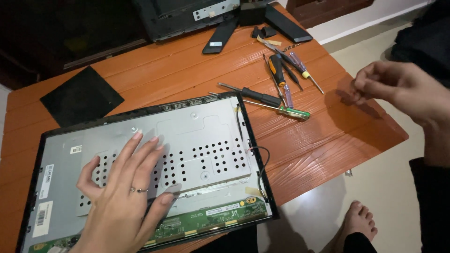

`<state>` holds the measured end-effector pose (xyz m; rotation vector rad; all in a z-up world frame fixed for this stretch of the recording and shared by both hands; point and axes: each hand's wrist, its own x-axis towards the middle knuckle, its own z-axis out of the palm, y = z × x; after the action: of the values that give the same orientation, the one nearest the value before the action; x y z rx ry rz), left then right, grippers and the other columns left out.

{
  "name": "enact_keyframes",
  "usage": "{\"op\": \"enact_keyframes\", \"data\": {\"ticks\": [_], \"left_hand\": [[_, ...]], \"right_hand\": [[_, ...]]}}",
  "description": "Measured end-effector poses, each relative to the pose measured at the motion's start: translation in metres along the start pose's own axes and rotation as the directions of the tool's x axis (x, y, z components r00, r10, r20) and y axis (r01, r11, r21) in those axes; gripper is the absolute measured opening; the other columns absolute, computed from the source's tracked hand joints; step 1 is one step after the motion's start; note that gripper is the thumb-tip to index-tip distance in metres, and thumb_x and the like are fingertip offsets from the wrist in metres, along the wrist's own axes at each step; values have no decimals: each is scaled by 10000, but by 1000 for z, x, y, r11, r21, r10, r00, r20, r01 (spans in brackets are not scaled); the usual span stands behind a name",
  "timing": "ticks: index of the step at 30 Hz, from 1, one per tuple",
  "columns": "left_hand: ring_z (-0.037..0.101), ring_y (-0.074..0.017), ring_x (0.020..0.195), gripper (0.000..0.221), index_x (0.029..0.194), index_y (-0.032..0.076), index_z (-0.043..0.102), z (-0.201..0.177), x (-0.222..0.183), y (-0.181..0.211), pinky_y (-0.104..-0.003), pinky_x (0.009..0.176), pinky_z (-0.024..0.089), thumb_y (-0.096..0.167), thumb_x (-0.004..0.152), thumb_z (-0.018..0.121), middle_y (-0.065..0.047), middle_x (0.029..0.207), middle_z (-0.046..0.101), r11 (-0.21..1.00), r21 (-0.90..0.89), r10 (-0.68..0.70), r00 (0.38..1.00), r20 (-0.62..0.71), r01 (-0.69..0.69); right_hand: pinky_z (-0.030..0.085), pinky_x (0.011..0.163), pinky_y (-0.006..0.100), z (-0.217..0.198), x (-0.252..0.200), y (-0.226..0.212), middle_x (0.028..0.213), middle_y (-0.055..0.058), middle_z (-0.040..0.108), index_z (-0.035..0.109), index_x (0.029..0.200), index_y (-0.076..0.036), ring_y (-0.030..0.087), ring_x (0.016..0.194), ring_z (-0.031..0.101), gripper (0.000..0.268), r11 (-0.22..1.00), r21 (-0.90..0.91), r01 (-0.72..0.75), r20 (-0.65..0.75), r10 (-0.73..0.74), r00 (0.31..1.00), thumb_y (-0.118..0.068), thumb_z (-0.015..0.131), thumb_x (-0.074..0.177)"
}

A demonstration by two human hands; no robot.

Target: Performing the final disassembly steps of a computer monitor, including removing screws and lifting the internal metal shielding.

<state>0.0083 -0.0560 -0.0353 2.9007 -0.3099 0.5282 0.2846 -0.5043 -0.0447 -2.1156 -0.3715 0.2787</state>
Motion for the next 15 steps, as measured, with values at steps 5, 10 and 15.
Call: {"op": "enact_keyframes", "data": {"ticks": [5, 10, 15], "left_hand": [[298, -276, 1565, 618, 1531, 118, 440, 1, -1, -1, -538, 1146, 90, 455, 1013, 418, -57, 1603, 459, 1000, 2, -11, 1000, 15, 11], [353, -298, 1543, 568, 1476, 85, 481, -2, 3, 1, -561, 1143, 133, 423, 1021, 446, -93, 1566, 503, 1000, 6, 25, 999, -36, -24], [442, -298, 1484, 579, 1429, 61, 518, -4, 1, 5, -578, 1157, 147, 480, 1048, 397, -116, 1510, 577, 999, 51, 25, 992, -122, -19]], "right_hand": [[503, 800, 298, 5, -6, -5, 856, 226, 663, 627, 1025, 120, 256, 809, 638, 93, 993, 97, 63, -131, -50, 990, 47, 594, 1073], [599, 895, 400, -16, 3, 31, 1096, 270, 640, 505, 1306, 113, 322, 937, 659, 264, 963, -19, 269, -264, -264, 928, -11, 666, 1138], [532, 917, 385, -1, 13, 67, 1095, 212, 642, 590, 1217, 19, 298, 999, 654, 220, 889, -261, 375, -67, -405, 912, -131, 672, 1079]]}}
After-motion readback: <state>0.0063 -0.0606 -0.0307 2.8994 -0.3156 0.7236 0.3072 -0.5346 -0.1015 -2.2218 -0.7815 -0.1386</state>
